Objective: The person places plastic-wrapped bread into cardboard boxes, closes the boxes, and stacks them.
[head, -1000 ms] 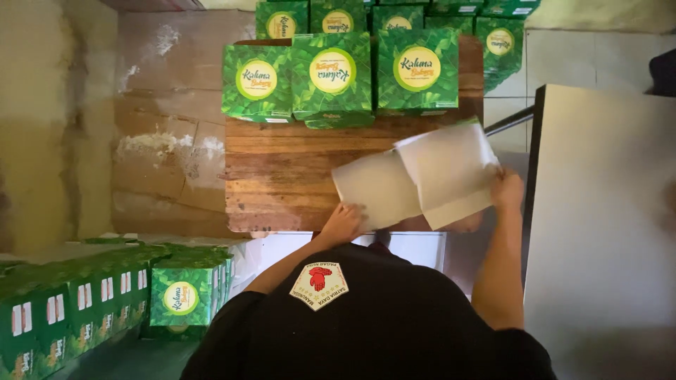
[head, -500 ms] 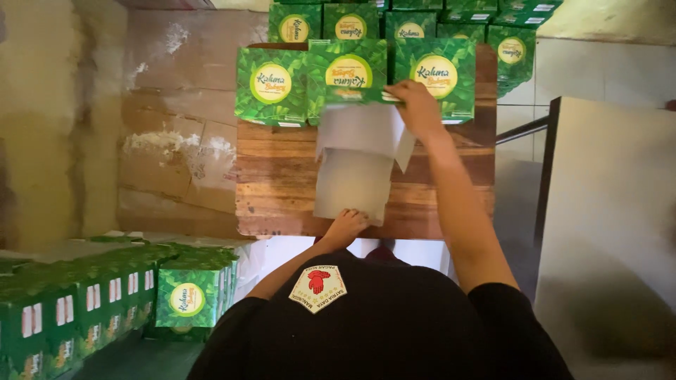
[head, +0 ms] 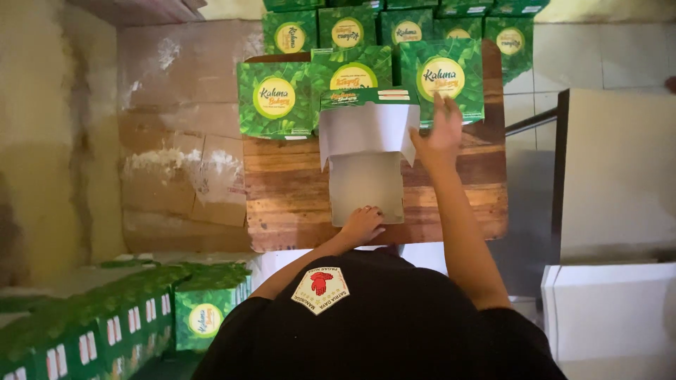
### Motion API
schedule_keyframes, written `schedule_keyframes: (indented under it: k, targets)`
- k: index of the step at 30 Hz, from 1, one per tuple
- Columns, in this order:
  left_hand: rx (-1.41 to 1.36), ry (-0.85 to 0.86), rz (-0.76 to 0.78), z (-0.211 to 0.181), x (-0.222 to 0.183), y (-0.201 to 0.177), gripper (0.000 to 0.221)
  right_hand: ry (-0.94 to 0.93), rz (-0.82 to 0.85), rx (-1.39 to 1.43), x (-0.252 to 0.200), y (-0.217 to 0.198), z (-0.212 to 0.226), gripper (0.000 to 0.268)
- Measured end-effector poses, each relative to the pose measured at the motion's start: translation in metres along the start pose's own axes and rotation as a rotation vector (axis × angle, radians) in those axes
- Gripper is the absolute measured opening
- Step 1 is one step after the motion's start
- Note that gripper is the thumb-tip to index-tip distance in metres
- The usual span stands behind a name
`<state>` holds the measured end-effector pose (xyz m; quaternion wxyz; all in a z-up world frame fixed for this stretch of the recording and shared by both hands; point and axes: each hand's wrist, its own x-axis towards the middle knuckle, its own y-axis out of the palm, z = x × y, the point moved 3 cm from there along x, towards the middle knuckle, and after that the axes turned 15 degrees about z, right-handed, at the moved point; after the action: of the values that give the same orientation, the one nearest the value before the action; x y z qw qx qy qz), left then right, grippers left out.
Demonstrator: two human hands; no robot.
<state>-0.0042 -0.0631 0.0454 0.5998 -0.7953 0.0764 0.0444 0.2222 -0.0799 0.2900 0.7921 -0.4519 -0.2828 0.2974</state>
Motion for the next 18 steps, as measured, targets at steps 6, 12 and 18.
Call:
schedule_keyframes:
  k: [6,12,18]
  targets:
    - [-0.21,0.078,0.057,0.01,-0.019,-0.038,0.039,0.435,0.092,0.166,-0.114,0.039,-0.072,0.085]
    - [-0.303,0.126,0.05,0.023,-0.021,-0.071,0.043,0.528,0.169,0.053,-0.241,0.151,-0.185,0.082]
    - [-0.298,-0.002,0.114,0.017,0.02,-0.088,0.044,0.596,0.414,0.241,-0.268,0.165,-0.22,0.086]
